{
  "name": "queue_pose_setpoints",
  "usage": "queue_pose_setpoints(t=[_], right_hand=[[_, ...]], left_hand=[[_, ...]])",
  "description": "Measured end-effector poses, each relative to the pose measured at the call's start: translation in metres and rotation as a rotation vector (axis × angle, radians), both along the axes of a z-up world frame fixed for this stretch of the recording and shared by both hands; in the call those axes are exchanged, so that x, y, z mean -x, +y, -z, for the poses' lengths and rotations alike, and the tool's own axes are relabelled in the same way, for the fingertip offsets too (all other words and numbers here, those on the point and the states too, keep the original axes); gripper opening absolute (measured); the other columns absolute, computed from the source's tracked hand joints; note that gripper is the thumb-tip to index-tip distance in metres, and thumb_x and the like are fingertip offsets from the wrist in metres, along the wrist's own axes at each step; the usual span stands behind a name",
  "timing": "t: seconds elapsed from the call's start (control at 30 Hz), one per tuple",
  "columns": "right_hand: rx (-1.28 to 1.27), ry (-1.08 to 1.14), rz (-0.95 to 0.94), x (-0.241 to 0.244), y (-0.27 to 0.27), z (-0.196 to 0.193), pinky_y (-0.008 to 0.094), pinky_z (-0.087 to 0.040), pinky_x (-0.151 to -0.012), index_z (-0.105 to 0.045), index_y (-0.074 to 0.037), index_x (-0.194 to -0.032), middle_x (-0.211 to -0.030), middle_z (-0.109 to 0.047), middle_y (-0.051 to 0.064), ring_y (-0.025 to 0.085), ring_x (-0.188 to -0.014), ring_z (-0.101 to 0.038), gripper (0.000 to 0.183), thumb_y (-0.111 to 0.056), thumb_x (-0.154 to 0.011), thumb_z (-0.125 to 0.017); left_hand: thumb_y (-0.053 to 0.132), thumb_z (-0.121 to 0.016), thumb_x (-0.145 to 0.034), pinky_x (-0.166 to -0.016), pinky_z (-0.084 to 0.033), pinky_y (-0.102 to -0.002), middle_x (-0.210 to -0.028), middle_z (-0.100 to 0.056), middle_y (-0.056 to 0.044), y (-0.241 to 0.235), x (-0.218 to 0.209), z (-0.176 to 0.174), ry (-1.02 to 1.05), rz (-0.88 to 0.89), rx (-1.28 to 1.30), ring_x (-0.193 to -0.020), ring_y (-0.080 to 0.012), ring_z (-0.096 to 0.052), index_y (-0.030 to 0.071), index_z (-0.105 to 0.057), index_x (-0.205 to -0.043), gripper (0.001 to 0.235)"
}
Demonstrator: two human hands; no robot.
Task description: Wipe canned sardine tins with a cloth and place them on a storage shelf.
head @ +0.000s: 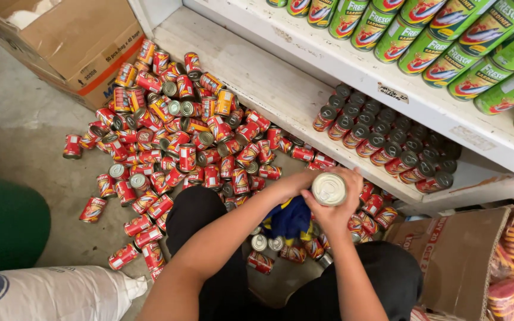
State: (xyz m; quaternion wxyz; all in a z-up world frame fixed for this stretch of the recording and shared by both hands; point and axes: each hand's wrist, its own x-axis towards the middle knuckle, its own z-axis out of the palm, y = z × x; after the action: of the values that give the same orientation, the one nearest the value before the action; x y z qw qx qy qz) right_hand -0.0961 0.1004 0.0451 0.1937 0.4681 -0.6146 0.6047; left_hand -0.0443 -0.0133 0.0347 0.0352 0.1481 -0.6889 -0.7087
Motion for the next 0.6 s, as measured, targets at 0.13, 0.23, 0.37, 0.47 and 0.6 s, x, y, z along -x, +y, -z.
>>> queue_pose_setpoints(t=[0.13, 0.23, 0.37, 0.47, 0.6], right_hand=[[-0.006, -0.056, 0.09, 0.017, 0.01, 0.015, 0.054, -0.043, -0.11, -0.059, 0.002, -0.118, -0.109, -0.067, 0.021, 0.04, -0.107, -0.064, 0.079, -0.023, -0.058, -0.104], [-0.08, 0.026, 0.188, 0.014, 0.012, -0.005, 0.053, -0.045, -0.096, -0.062, -0.003, -0.116, -0.107, -0.065, 0.018, 0.04, -0.098, -0.061, 0.066, -0.021, -0.066, -0.102], [-0.119, 0.089, 0.212, 0.016, 0.002, 0.002, 0.048, -0.047, -0.091, -0.068, -0.007, -0.115, -0.105, -0.068, 0.012, 0.036, -0.094, -0.061, 0.059, -0.022, -0.067, -0.1], [-0.142, 0.129, 0.196, 0.019, -0.003, 0.014, 0.046, -0.047, -0.089, -0.07, -0.007, -0.115, -0.103, -0.069, 0.011, 0.034, -0.092, -0.059, 0.054, -0.017, -0.069, -0.097], [-0.173, 0.168, 0.185, 0.032, -0.001, 0.03, 0.044, -0.047, -0.092, -0.071, -0.007, -0.113, -0.105, -0.067, 0.01, 0.033, -0.095, -0.057, 0.052, -0.013, -0.068, -0.097]], left_hand=[[0.054, -0.047, -0.097, -0.088, -0.055, -0.052, -0.09, -0.076, -0.014, -0.023, -0.023, -0.047, -0.207, -0.074, 0.575, -0.103, -0.0387, -0.071, 0.015, -0.076, -0.092, 0.049], [0.039, -0.05, -0.102, -0.084, -0.056, -0.051, -0.092, -0.076, -0.014, -0.03, -0.037, -0.069, 0.078, -0.263, 0.683, -0.097, -0.0384, -0.073, 0.013, -0.068, -0.102, 0.031], [0.02, -0.068, -0.094, -0.081, -0.058, -0.042, -0.099, -0.072, -0.011, -0.021, -0.043, -0.074, 0.411, -0.333, 0.621, -0.098, -0.0342, -0.072, 0.012, -0.065, -0.107, 0.015], [0.014, -0.067, -0.095, -0.081, -0.06, -0.043, -0.105, -0.067, -0.01, -0.012, -0.049, -0.075, 0.486, -0.229, 0.729, -0.099, -0.0343, -0.071, 0.011, -0.066, -0.105, 0.011], [0.018, -0.066, -0.096, -0.074, -0.059, -0.051, -0.105, -0.063, -0.013, -0.016, -0.062, -0.094, 0.489, 0.031, 0.775, -0.096, -0.0423, -0.07, 0.01, -0.065, -0.1, 0.01]])
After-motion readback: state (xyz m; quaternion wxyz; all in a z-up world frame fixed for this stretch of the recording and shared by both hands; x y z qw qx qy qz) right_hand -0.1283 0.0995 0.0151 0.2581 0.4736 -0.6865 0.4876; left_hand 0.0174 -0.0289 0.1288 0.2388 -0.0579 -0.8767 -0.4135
